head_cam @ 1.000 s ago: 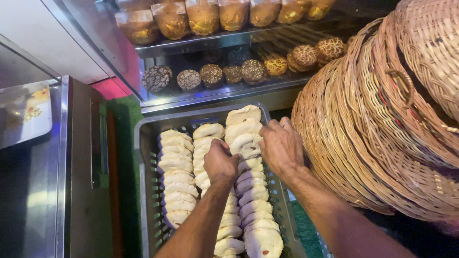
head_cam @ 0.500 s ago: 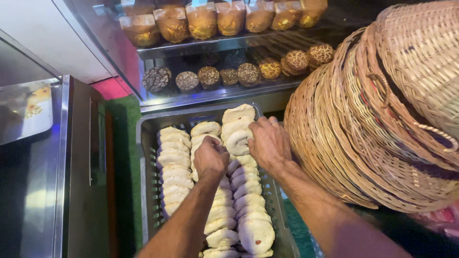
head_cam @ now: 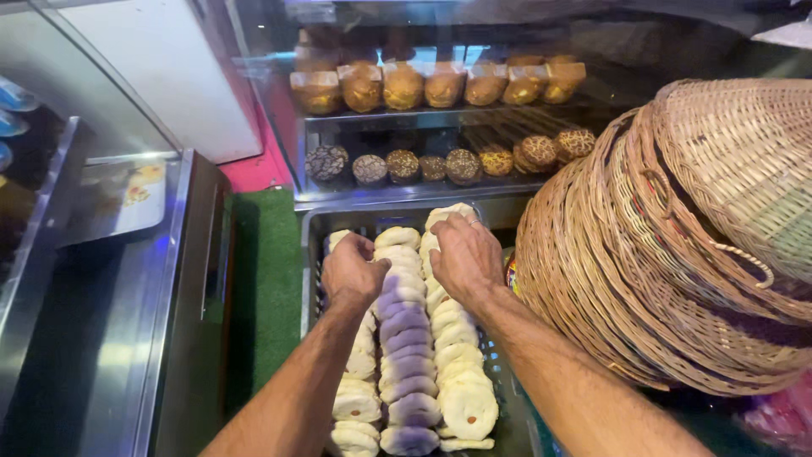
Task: The person repeatedly picks up round flatbreads from a metal tray and places them into a black plastic basket. The person handles the breads one at a time, moving them between the tray and the basket throughout the clip.
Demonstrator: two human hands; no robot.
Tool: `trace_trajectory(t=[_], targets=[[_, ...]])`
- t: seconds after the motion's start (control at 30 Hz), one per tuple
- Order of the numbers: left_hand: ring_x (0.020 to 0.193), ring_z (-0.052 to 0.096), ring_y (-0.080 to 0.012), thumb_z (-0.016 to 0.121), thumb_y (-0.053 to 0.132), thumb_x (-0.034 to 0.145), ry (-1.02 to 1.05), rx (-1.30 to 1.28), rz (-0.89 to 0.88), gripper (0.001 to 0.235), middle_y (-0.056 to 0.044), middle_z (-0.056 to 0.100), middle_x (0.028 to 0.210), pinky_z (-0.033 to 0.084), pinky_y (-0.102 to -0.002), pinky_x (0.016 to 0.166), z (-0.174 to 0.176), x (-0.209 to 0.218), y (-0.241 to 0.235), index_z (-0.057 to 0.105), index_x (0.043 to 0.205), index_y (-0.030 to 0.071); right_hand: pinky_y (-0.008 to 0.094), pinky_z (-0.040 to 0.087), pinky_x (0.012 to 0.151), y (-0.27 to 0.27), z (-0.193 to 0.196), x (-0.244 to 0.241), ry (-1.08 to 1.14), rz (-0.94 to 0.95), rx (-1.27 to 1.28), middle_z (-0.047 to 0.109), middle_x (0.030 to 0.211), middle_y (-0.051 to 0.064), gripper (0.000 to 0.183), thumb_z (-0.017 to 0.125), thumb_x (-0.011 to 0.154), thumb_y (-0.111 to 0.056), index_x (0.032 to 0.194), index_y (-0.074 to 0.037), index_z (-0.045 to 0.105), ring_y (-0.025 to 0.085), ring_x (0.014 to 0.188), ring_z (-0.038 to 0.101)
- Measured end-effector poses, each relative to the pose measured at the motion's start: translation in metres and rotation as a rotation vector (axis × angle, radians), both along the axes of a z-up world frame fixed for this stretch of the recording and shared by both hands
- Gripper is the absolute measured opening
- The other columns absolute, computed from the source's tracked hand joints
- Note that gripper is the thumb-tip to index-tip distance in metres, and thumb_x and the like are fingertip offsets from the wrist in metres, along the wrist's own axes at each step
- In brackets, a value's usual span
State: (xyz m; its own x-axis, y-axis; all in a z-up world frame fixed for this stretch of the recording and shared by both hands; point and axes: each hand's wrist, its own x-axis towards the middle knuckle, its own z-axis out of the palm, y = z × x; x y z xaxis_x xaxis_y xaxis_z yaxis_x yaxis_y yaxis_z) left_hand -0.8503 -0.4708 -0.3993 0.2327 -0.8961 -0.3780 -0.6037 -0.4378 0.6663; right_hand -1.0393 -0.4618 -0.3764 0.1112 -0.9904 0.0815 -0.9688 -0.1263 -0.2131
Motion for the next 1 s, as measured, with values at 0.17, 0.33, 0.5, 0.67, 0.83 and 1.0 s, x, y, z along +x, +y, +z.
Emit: trace_trajectory(t=[0.17,0.33,0.5,0.67,0.83,1.0], targets=[[0.117,0.07,-0.0232,0.084,0.029,0.073,-0.003,-0.069,0.07,0.033,0.006,0.078,0.102,0.054,-0.043,0.101,0.017,0.051,0.013,0.072,0.104,0.026,0.041,0.053,0.093,0.011,0.031,0.045,0.034,0.06,-0.078,0.06,0.103,0.003,0.032,0.071,0.082,-0.028,0.113,-0.018,0.071,0.026,0.107,0.058],[0.119,0.069,-0.0281,0.084,0.029,0.075,-0.034,-0.128,0.134,0.031,0.001,0.079,0.103,0.053,-0.046,0.103,0.071,0.106,0.051,0.073,0.104,0.024,0.04,0.053,0.094,0.041,0.079,0.104,0.022,0.105,-0.126,0.061,0.104,0.004,0.03,0.072,0.083,-0.027,0.112,-0.017,0.072,0.027,0.107,0.059],[0.119,0.068,-0.0266,0.086,0.033,0.075,-0.064,-0.222,0.2,0.034,0.002,0.078,0.103,0.054,-0.045,0.104,0.106,0.172,0.082,0.073,0.105,0.027,0.041,0.055,0.091,0.065,0.119,0.165,-0.006,0.185,-0.228,0.063,0.102,0.003,0.027,0.074,0.083,-0.027,0.108,-0.018,0.074,0.027,0.104,0.061],[0.115,0.07,-0.0255,0.087,0.029,0.073,-0.042,-0.353,0.3,0.033,0.002,0.078,0.099,0.054,-0.044,0.1,0.15,0.24,0.122,0.074,0.103,0.026,0.039,0.055,0.089,0.087,0.155,0.227,-0.003,0.301,-0.357,0.062,0.099,0.003,0.029,0.077,0.081,-0.028,0.108,-0.017,0.074,0.026,0.103,0.061],[0.114,0.071,-0.0265,0.087,0.024,0.074,-0.068,-0.46,0.401,0.033,-0.001,0.079,0.101,0.055,-0.044,0.099,0.206,0.301,0.167,0.075,0.105,0.021,0.039,0.056,0.087,0.109,0.197,0.293,-0.018,0.403,-0.461,0.063,0.097,0.004,0.028,0.077,0.081,-0.029,0.107,-0.018,0.074,0.026,0.1,0.062],[0.106,0.073,-0.0247,0.089,0.022,0.07,-0.057,-0.651,0.464,0.035,0.0,0.079,0.096,0.057,-0.041,0.092,0.257,0.358,0.212,0.074,0.101,0.021,0.037,0.055,0.085,0.138,0.24,0.359,-0.059,0.491,-0.544,0.065,0.097,0.002,0.027,0.077,0.08,-0.031,0.105,-0.02,0.074,0.023,0.099,0.063]])
